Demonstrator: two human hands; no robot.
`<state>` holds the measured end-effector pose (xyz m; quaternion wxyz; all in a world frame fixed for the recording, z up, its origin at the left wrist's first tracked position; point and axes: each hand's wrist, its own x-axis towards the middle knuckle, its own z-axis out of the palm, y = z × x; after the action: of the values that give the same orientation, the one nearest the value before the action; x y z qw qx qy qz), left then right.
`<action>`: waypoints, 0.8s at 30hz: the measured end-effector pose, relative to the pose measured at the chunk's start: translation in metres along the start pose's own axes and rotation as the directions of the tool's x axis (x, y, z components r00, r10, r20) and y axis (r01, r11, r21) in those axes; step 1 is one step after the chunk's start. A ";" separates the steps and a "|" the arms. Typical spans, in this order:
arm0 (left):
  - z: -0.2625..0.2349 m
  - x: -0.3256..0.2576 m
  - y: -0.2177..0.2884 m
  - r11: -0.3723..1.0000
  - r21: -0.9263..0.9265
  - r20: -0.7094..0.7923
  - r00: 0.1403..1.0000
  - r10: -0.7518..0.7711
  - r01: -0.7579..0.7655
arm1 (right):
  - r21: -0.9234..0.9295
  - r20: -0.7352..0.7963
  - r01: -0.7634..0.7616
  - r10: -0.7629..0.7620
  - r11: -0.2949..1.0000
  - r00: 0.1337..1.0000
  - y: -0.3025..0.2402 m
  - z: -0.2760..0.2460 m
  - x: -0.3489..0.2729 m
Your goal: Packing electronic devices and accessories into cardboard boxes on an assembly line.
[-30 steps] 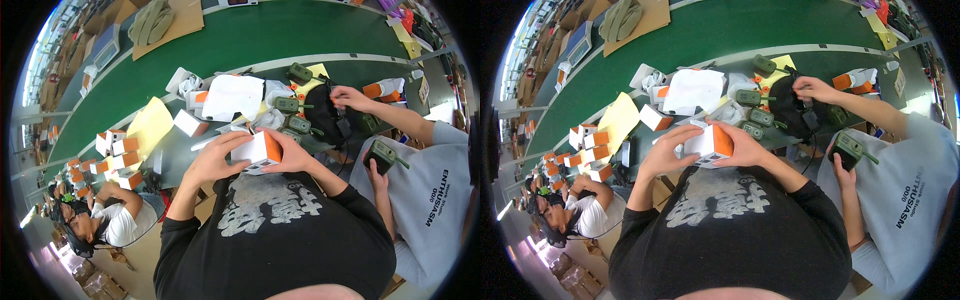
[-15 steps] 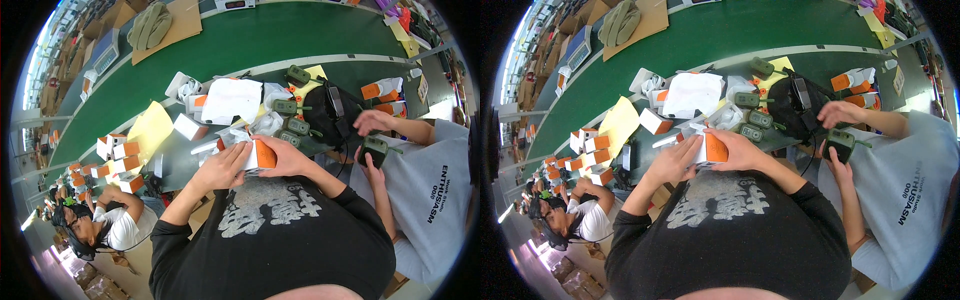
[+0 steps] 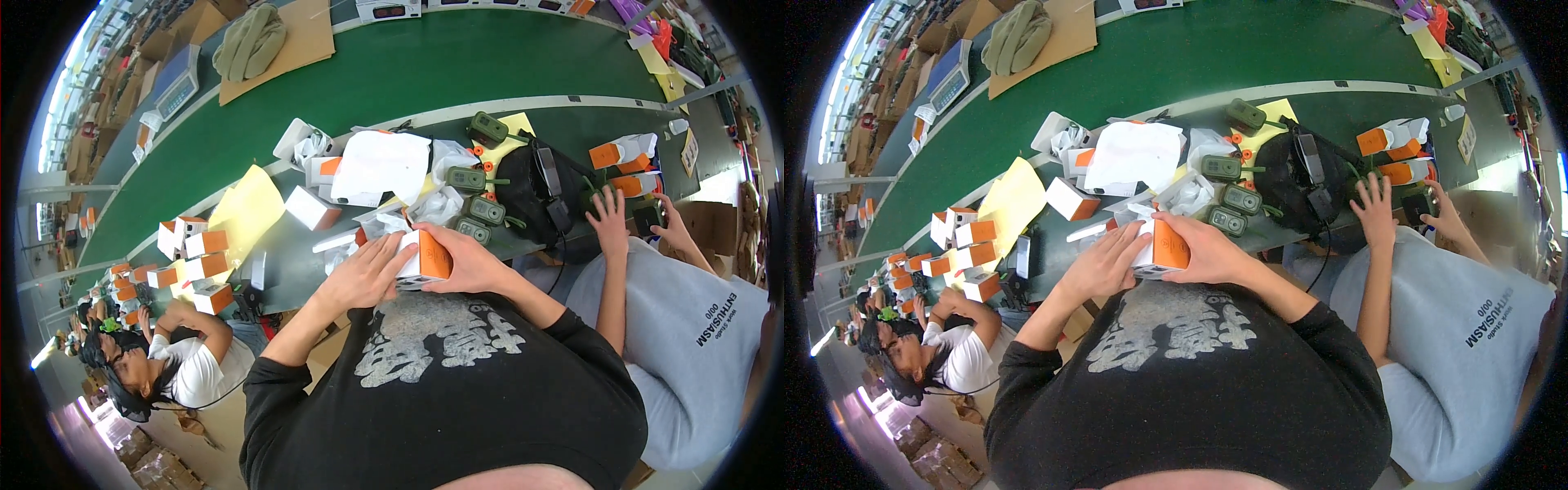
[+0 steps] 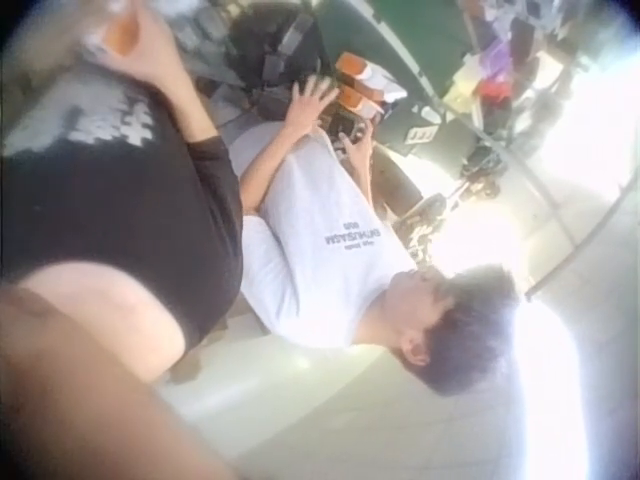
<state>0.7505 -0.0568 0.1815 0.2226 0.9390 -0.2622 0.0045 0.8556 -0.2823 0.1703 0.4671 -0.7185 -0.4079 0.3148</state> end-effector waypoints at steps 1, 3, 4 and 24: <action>0.002 0.001 -0.003 1.000 -0.008 -0.010 1.000 0.012 -0.012 | 0.000 -0.001 0.001 -0.001 1.000 1.000 0.002 0.000 0.000; 0.002 0.001 -0.005 1.000 -0.014 -0.020 0.999 0.025 -0.025 | 0.010 -0.018 -0.009 0.009 1.000 1.000 0.004 0.001 0.000; 0.000 0.002 -0.004 0.999 -0.027 -0.018 1.000 0.018 -0.018 | 0.010 -0.020 -0.010 0.010 1.000 1.000 0.003 0.000 0.000; -0.015 0.036 -0.007 0.842 0.001 -0.708 0.595 -0.380 0.539 | 0.204 -0.061 -0.043 0.056 0.978 0.997 0.002 -0.002 0.004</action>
<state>0.7864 -0.0622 0.1969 0.1936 0.9227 0.0934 0.3202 0.8595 -0.2803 0.1691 0.5430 -0.6873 -0.3401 0.3422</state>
